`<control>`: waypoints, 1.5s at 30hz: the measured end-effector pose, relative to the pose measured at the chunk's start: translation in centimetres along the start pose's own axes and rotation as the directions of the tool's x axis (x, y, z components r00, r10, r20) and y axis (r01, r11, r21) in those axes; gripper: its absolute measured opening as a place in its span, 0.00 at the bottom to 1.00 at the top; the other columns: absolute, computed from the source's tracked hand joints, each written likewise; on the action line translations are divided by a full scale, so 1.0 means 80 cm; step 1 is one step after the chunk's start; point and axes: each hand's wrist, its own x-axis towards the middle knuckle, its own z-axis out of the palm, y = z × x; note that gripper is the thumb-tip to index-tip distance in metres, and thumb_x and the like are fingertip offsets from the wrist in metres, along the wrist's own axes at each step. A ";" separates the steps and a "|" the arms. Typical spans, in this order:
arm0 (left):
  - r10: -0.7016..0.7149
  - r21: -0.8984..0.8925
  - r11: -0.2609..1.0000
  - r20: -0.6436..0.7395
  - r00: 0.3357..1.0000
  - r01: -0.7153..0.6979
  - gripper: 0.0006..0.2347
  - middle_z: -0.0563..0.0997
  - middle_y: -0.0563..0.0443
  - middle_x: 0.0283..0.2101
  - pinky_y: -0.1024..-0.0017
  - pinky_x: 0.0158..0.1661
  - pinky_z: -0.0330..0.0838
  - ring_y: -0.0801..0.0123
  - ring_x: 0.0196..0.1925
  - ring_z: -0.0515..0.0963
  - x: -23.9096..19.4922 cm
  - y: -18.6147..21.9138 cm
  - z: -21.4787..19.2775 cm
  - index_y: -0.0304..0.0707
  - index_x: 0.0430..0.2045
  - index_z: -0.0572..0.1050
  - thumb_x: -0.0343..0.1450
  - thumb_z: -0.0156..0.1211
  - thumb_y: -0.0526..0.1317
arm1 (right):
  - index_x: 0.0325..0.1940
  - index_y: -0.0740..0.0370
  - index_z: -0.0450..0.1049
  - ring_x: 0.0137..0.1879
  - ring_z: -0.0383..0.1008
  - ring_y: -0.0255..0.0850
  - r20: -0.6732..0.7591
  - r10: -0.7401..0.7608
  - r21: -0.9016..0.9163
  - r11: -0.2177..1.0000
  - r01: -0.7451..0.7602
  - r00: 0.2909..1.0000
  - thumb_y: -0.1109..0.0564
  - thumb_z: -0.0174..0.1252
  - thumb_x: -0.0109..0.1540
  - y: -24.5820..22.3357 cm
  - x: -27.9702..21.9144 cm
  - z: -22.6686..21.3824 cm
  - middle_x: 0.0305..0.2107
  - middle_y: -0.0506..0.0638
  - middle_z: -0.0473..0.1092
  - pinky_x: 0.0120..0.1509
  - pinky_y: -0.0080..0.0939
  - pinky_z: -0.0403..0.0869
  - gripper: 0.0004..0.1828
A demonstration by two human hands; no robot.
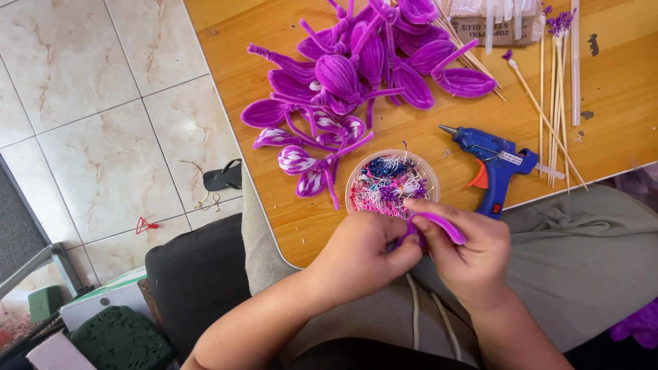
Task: The person shapes a purple pipe cleaner into a curved petal form by hand. They then use a thin wire to wrap and secure the base of the pipe cleaner, twisting it to hold the shape.
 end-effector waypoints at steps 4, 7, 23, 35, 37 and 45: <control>0.024 -0.009 1.000 -0.032 0.999 -0.024 0.16 0.55 0.60 0.14 0.66 0.24 0.49 0.75 0.19 0.55 -0.004 0.006 -0.010 0.48 0.12 0.57 0.70 0.54 0.39 | 0.54 0.63 0.80 0.37 0.79 0.33 -0.022 -0.138 -0.192 0.972 0.132 0.990 0.59 0.56 0.69 0.001 0.002 0.009 0.45 0.49 0.80 0.45 0.34 0.73 0.12; 0.008 0.078 0.997 -0.060 0.998 -0.003 0.17 0.54 0.57 0.14 0.64 0.23 0.51 0.73 0.19 0.55 -0.005 0.006 -0.015 0.45 0.11 0.55 0.70 0.55 0.41 | 0.53 0.67 0.79 0.51 0.83 0.44 -0.032 -0.158 -0.254 0.956 0.145 0.987 0.56 0.49 0.72 -0.006 0.008 0.008 0.48 0.55 0.79 0.53 0.40 0.75 0.16; 0.042 -0.034 0.998 -0.206 0.978 -0.051 0.16 0.54 0.52 0.07 0.71 0.18 0.59 0.62 0.12 0.59 0.007 0.013 -0.003 0.42 0.08 0.63 0.68 0.56 0.42 | 0.48 0.65 0.81 0.33 0.74 0.31 -0.087 0.018 0.245 0.969 0.004 0.996 0.63 0.59 0.65 0.014 0.018 0.006 0.28 0.53 0.79 0.32 0.35 0.76 0.09; 0.000 -0.141 0.989 -0.243 0.970 -0.036 0.12 0.58 0.62 0.09 0.75 0.20 0.56 0.79 0.16 0.59 0.014 0.019 0.001 0.49 0.10 0.71 0.69 0.56 0.40 | 0.63 0.69 0.71 0.18 0.66 0.31 0.093 0.229 0.424 0.871 -0.246 0.969 0.65 0.54 0.65 0.002 0.011 -0.009 0.15 0.52 0.69 0.21 0.27 0.67 0.21; -0.029 -0.089 0.996 -0.179 0.983 0.013 0.11 0.63 0.66 0.12 0.74 0.22 0.55 0.83 0.18 0.59 0.014 0.007 -0.003 0.54 0.14 0.79 0.69 0.55 0.40 | 0.71 0.65 0.66 0.26 0.67 0.30 0.161 0.272 0.303 0.901 -0.310 0.949 0.61 0.54 0.67 -0.009 0.010 -0.024 0.21 0.49 0.72 0.29 0.26 0.69 0.27; -0.027 -0.020 0.999 -0.027 0.999 0.026 0.19 0.50 0.61 0.17 0.67 0.24 0.46 0.77 0.21 0.50 0.013 0.022 -0.033 0.47 0.10 0.51 0.66 0.57 0.38 | 0.47 0.72 0.78 0.45 0.80 0.46 0.073 -0.254 -0.196 0.944 0.264 0.964 0.70 0.67 0.61 -0.029 0.019 -0.059 0.41 0.60 0.78 0.56 0.40 0.77 0.11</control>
